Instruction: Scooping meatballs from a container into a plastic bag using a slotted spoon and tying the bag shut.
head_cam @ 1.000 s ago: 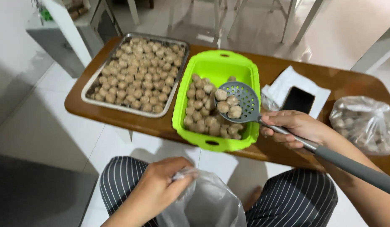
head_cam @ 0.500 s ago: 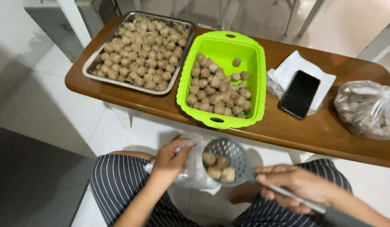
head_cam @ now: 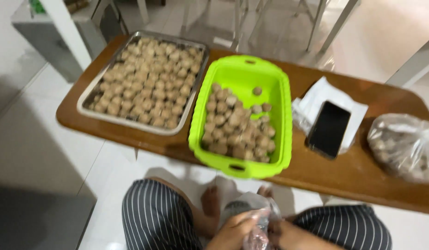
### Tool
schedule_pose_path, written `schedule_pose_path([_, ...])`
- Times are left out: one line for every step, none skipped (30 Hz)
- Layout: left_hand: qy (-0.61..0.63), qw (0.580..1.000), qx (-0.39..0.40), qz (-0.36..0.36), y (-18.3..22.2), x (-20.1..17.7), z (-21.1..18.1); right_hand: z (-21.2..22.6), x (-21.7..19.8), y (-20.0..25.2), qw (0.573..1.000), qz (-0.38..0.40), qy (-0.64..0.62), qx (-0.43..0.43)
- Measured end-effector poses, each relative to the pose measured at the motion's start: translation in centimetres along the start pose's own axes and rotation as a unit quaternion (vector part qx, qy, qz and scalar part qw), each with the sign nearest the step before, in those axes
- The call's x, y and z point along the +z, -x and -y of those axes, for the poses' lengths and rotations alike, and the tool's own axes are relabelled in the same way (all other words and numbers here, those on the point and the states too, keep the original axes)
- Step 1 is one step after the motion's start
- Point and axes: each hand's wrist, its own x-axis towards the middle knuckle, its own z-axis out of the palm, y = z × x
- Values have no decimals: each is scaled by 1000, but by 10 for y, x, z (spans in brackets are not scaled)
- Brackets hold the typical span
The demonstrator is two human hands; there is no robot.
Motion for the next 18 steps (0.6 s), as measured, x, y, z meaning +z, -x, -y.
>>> schedule_pose_path([119,991,-35,47,-21,-14,11,8,-7,-1,965,5,248,-86])
schedule_pose_path([115,991,-33,51,-11,-10,-11,19,-9,0,965,0,249,-87])
schedule_pose_path([231,971,-43,-53,-1,-5,-31,29,-10,0,953,-22,302,29])
schedule_pose_path([344,924,-60,-157,14,2,-47,34,-6,4,926,-39,346,149])
schedule_pose_path([344,924,-64,-155,19,2,-52,15,-7,-2,926,-40,343,153])
schedule_pose_path([360,916,-76,-159,23,0,-56,-5,-7,-10,889,-69,388,232])
schedule_pose_path([378,907,-87,-164,29,-2,-60,-25,-6,-18,843,-98,429,308])
schedule_pose_path([379,905,-94,-167,38,-3,-59,-13,-4,2,844,-92,426,312])
schedule_pose_path([378,897,-109,-202,48,-3,-58,0,-2,23,868,-64,420,256])
schedule_pose_path([371,893,-112,-231,50,-7,-67,22,-10,36,887,-49,417,191])
schedule_pose_path([368,895,-106,-228,51,-11,-67,52,-11,46,887,-56,419,187])
schedule_pose_path([370,901,-87,-211,56,-12,-60,76,-6,59,911,-128,260,294])
schedule_pose_path([372,905,-67,-193,61,-14,-52,99,-3,71,896,-200,88,386])
schedule_pose_path([375,904,-71,-195,75,-5,-66,93,-12,85,895,-197,88,390])
schedule_pose_path([361,907,-98,-191,88,4,-81,86,-23,98,944,-69,222,233])
schedule_pose_path([346,912,-121,-185,100,11,-97,82,-34,110,938,49,338,53])
schedule_pose_path([347,911,-121,-186,108,9,-95,83,-37,120,938,51,339,54])
schedule_pose_path([308,941,-64,-122,116,7,-95,85,-41,130,937,54,330,101])
